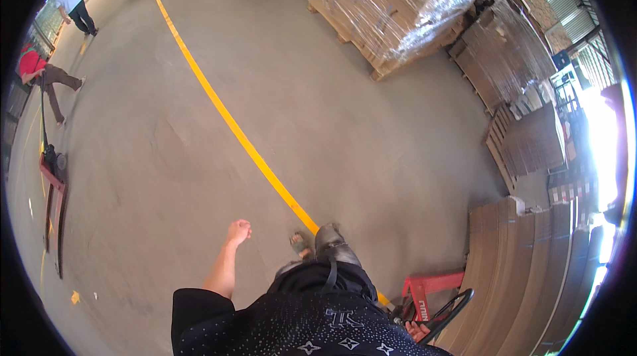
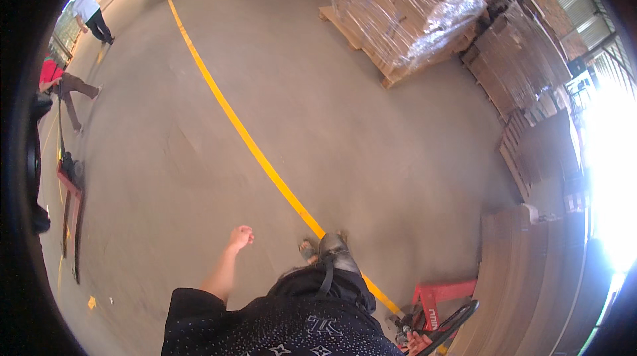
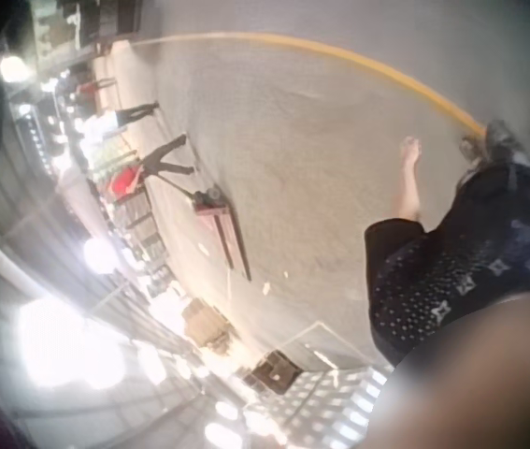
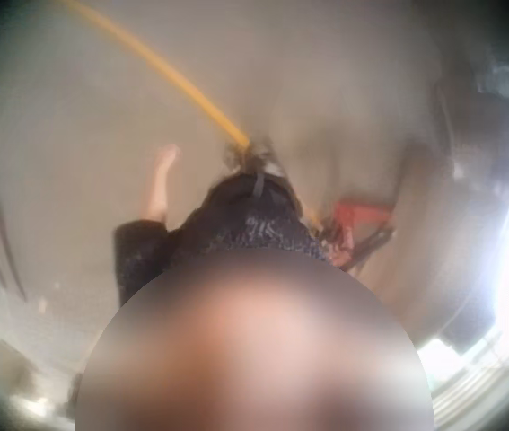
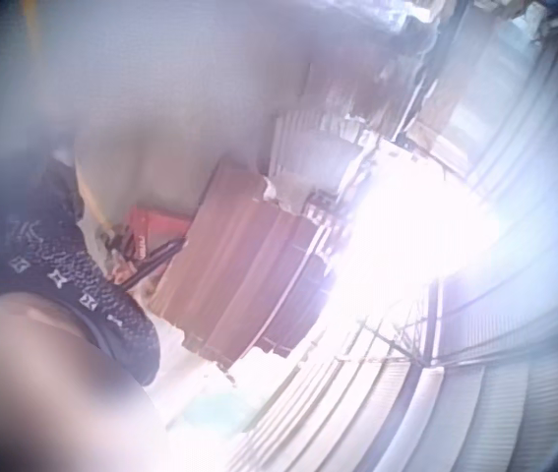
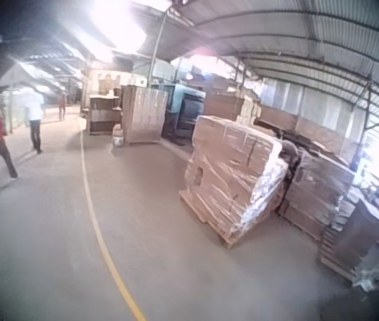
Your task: The person uses a red manual pallet jack to lift and move a stack of cardboard sheets on a wooden pallet across a warehouse floor. They position the forks, raise the load, pull the jack backward, and then push it forward to reposition the pallet.
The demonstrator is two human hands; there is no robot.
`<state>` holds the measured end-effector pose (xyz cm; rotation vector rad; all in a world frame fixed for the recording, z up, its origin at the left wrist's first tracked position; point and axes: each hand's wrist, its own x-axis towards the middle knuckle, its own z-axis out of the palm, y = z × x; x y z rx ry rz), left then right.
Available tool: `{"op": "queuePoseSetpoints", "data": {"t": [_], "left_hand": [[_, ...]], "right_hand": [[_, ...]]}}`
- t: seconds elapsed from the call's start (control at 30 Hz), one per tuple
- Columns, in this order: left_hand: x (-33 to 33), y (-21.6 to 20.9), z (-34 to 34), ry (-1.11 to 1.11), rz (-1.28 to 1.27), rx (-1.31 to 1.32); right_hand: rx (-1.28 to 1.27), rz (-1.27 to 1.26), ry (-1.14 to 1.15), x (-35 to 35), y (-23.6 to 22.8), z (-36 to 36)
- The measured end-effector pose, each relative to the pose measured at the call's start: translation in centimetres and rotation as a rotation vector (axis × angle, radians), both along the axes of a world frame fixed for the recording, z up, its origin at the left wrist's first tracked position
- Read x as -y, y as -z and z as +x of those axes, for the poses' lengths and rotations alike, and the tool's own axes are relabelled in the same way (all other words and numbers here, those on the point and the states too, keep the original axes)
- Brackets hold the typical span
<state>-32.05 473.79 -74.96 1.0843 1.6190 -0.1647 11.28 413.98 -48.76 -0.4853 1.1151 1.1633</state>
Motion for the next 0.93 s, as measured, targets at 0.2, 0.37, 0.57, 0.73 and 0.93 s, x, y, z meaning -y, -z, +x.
{"op": "queuePoseSetpoints", "data": {"t": [0.2, 0.37, 0.57, 0.73, 0.93], "left_hand": [[-19.0, 2.6, 3.5, -0.031, 0.216, 0.056], [-26.5, 6.3, 5.8, 0.182, 0.021, -0.123], [-34.2, 9.6, 10.2, 0.382, -0.513, -0.04], [-40.8, 8.9, 16.0, 0.181, -0.331, -0.039], [-53.8, 7.3, 23.6, -0.128, -0.067, 0.247]], "right_hand": [[0.009, -0.048, -0.014, -15.7, 4.0, 2.7], [0.008, -0.069, 0.023, -28.8, 6.5, 7.5], [0.008, 0.003, 0.146, -45.9, 8.4, 13.7], [0.001, 0.12, 0.215, -56.8, 8.8, 17.5], [-0.078, 0.651, 0.141, -68.1, 16.7, 21.8]]}}
